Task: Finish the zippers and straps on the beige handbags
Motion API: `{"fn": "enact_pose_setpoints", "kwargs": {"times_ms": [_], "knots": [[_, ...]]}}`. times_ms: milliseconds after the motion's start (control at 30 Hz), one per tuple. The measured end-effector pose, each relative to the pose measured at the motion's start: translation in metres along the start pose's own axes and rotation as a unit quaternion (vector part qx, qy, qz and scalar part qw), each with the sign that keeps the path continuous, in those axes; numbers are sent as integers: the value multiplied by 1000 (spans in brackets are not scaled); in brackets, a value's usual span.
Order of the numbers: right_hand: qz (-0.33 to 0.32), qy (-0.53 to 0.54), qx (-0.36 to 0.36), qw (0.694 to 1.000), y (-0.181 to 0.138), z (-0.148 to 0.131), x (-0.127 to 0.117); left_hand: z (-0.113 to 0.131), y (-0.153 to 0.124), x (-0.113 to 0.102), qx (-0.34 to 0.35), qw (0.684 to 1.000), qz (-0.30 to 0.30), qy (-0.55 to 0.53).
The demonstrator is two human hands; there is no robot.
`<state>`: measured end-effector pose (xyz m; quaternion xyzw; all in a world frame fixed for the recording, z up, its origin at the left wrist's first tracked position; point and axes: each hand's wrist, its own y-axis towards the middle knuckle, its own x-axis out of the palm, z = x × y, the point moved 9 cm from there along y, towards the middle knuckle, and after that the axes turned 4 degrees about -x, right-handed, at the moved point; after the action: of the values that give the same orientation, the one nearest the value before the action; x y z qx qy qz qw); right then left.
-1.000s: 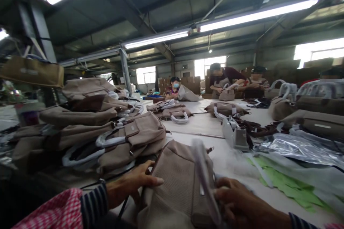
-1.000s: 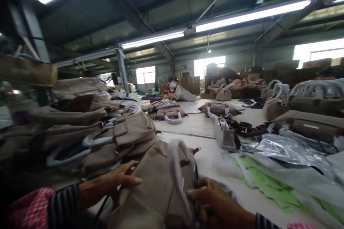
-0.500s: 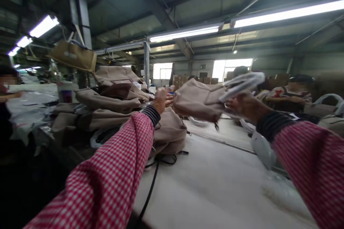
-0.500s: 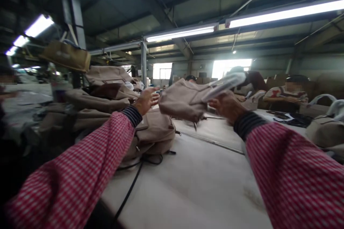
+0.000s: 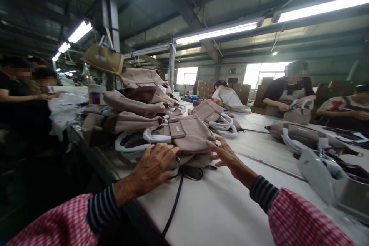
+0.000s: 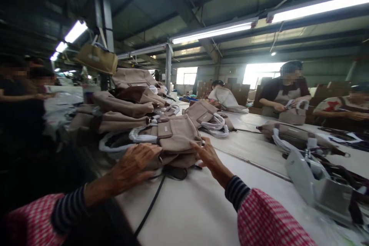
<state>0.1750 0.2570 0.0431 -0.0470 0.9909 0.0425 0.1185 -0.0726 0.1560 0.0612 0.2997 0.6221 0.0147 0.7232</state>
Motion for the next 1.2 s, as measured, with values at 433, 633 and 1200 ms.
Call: {"fn": "enact_pose_setpoints", "kwargs": {"times_ms": [433,633,1200], "knots": [[126,133,-126,975,-20,-71,-19,-79,30,-28,-126,991,43,11],[187,179,-211,943,-72,-112,-120,15,29,-79,-51,995,82,6],[126,-90,-49,987,-84,54,-210,296,-22,-76,368,891,-193,-180]]}}
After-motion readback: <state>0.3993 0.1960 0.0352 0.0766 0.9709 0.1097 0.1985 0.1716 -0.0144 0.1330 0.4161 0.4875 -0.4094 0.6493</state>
